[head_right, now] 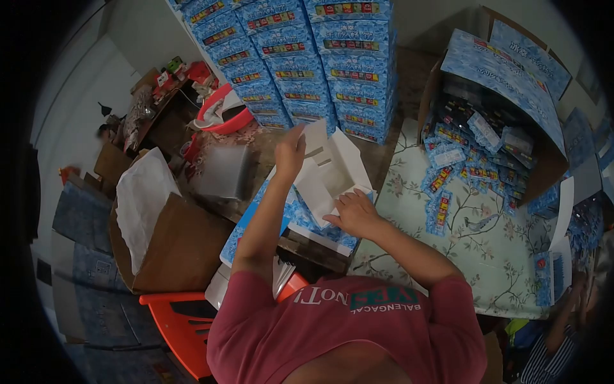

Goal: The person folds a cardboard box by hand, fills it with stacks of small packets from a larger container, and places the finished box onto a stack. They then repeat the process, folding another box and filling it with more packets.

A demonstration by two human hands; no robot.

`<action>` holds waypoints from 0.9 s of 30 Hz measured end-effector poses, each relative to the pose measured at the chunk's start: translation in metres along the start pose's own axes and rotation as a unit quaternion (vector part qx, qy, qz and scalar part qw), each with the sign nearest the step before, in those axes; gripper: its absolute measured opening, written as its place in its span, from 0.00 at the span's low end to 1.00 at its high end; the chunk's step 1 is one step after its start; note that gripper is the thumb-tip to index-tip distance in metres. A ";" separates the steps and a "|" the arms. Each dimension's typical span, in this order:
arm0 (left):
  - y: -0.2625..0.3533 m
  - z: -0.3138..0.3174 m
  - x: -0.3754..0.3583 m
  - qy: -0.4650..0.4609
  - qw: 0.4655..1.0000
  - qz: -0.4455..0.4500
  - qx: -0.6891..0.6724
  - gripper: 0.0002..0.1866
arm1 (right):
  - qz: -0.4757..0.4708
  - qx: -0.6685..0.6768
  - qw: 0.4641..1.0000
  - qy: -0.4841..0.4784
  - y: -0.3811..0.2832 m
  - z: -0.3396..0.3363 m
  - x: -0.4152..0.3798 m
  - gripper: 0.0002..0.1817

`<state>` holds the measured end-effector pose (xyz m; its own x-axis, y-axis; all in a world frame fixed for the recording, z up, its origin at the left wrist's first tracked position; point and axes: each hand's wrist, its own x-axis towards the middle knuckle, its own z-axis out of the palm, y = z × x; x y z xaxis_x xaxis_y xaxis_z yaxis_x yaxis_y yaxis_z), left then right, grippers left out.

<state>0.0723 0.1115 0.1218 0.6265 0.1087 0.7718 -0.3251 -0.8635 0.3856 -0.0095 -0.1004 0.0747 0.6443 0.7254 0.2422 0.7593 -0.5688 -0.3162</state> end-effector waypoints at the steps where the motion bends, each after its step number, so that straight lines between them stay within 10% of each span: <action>1: 0.002 -0.004 -0.003 -0.109 0.988 -0.082 -0.077 0.14 | -0.045 0.022 0.996 0.077 0.004 0.000 -0.002 0.22; 5: 0.013 -0.020 -0.034 -0.132 0.987 0.024 -0.086 0.13 | 0.082 0.245 0.895 0.363 0.037 -0.036 -0.006 0.18; 10: 0.001 -0.001 -0.076 -0.263 0.953 0.133 -0.067 0.12 | 0.163 0.627 0.751 0.127 0.054 -0.042 0.041 0.21; 13: -0.002 -0.016 -0.084 -0.077 0.963 -0.106 -0.237 0.10 | 0.004 0.285 0.958 -0.034 0.051 -0.017 0.055 0.23; 19: -0.041 -0.003 -0.104 -0.037 0.947 -0.284 -0.148 0.21 | 0.016 -0.077 0.981 -0.178 0.031 -0.005 0.051 0.23; 23: -0.048 0.010 -0.109 -0.022 0.918 -0.332 -0.214 0.27 | 0.012 -0.094 0.971 -0.221 0.040 -0.010 0.061 0.24; 26: -0.059 0.000 -0.103 -0.077 0.893 -0.386 -0.220 0.27 | -0.074 0.068 0.985 -0.141 0.066 0.006 0.062 0.30; 27: -0.060 -0.009 -0.099 -0.075 0.893 -0.384 -0.220 0.27 | 0.036 0.237 0.970 -0.031 0.063 -0.005 0.059 0.33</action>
<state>0.0238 0.1566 0.0269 0.8621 0.4899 0.1296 0.0157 -0.2814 0.9595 0.0774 -0.0953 0.0736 0.6759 0.7210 0.1525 0.5755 -0.3872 -0.7204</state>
